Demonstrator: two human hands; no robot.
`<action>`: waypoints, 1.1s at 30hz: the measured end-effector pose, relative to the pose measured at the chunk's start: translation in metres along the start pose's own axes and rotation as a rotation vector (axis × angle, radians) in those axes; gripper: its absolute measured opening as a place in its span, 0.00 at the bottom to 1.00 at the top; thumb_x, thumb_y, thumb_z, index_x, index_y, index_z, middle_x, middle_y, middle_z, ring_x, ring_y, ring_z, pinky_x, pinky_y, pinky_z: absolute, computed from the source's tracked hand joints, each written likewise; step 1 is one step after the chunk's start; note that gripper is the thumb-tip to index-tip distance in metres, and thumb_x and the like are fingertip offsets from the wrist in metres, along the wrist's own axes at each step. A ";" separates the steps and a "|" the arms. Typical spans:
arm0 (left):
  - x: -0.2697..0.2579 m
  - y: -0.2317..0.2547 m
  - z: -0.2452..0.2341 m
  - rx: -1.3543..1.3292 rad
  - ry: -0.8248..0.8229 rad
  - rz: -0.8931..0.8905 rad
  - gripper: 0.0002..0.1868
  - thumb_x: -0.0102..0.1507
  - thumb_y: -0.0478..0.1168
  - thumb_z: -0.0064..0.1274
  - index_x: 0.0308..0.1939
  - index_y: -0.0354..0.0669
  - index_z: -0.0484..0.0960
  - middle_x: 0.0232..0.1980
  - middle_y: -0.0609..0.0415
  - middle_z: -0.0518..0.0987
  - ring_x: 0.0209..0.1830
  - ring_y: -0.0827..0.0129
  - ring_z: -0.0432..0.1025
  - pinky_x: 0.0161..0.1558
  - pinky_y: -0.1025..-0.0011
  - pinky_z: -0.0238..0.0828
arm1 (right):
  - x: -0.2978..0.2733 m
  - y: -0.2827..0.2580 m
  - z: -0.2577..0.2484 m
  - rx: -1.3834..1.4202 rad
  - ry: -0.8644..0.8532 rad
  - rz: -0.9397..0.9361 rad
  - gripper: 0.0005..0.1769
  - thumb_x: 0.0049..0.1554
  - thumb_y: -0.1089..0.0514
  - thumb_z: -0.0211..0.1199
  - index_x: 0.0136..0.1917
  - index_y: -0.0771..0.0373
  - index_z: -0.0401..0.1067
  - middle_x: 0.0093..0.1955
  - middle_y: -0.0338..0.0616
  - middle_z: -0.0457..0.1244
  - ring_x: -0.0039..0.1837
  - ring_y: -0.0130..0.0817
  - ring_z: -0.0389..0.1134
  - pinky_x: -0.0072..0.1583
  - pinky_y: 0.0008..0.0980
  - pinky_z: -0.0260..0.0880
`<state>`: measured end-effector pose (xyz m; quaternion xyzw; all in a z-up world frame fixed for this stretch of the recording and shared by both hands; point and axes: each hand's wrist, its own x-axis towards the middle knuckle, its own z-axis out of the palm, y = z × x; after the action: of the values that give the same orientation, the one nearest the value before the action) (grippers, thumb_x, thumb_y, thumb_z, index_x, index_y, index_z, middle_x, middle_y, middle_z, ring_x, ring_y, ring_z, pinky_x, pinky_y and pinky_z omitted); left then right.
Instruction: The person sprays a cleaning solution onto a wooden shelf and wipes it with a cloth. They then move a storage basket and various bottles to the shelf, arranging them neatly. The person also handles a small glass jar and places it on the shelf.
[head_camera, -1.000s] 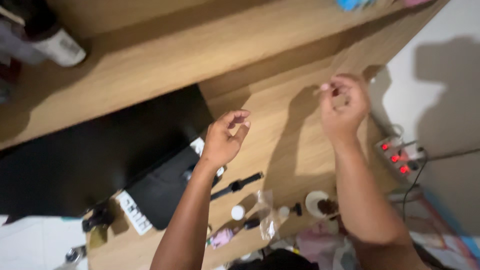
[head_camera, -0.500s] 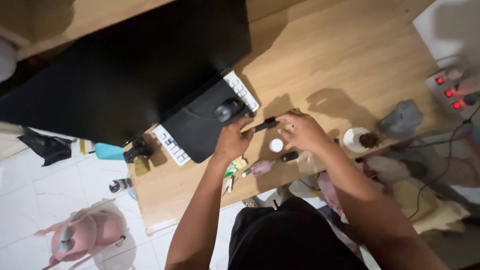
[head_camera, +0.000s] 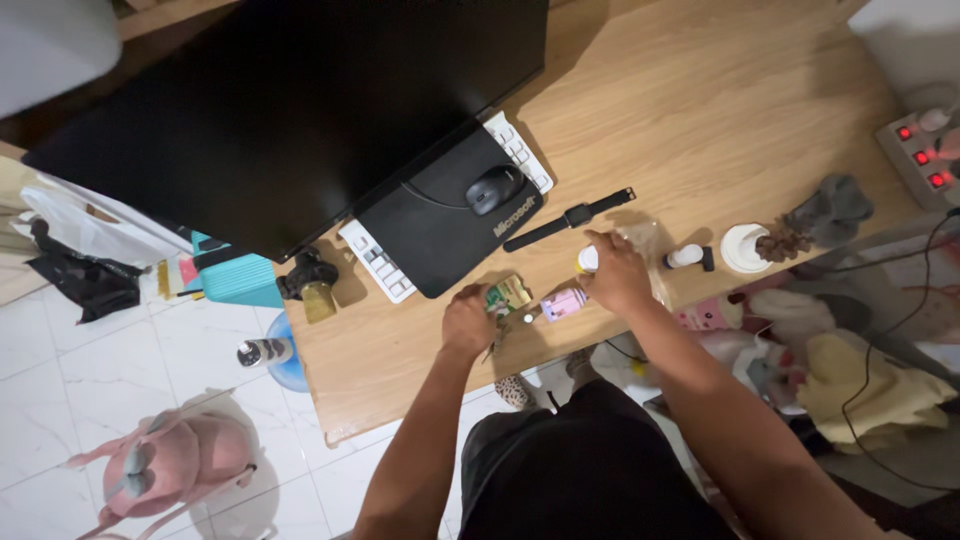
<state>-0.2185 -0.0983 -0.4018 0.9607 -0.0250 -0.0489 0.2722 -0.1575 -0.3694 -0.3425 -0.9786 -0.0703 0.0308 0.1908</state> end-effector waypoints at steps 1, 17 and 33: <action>0.000 -0.002 0.004 0.007 0.059 0.037 0.28 0.55 0.38 0.62 0.59 0.41 0.78 0.61 0.44 0.78 0.59 0.50 0.73 0.61 0.60 0.70 | 0.001 0.003 0.004 0.000 -0.010 0.008 0.43 0.44 0.54 0.76 0.70 0.59 0.66 0.66 0.54 0.62 0.67 0.52 0.62 0.66 0.48 0.63; 0.036 0.068 -0.028 -0.174 0.074 0.165 0.36 0.53 0.40 0.63 0.64 0.31 0.74 0.63 0.38 0.77 0.65 0.51 0.71 0.69 0.61 0.65 | 0.012 -0.010 -0.080 0.440 0.040 -0.073 0.38 0.45 0.59 0.74 0.68 0.59 0.63 0.57 0.50 0.69 0.59 0.48 0.72 0.58 0.41 0.71; 0.118 0.243 -0.066 -0.727 0.088 0.413 0.31 0.56 0.31 0.64 0.64 0.38 0.74 0.59 0.44 0.77 0.57 0.54 0.77 0.56 0.65 0.77 | 0.039 0.071 -0.185 1.038 -0.190 -0.061 0.36 0.55 0.62 0.69 0.75 0.63 0.65 0.65 0.52 0.68 0.64 0.34 0.70 0.63 0.32 0.73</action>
<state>-0.0995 -0.2790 -0.2277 0.7780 -0.1866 0.0421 0.5985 -0.0940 -0.4967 -0.1997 -0.7459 -0.0912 0.1448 0.6437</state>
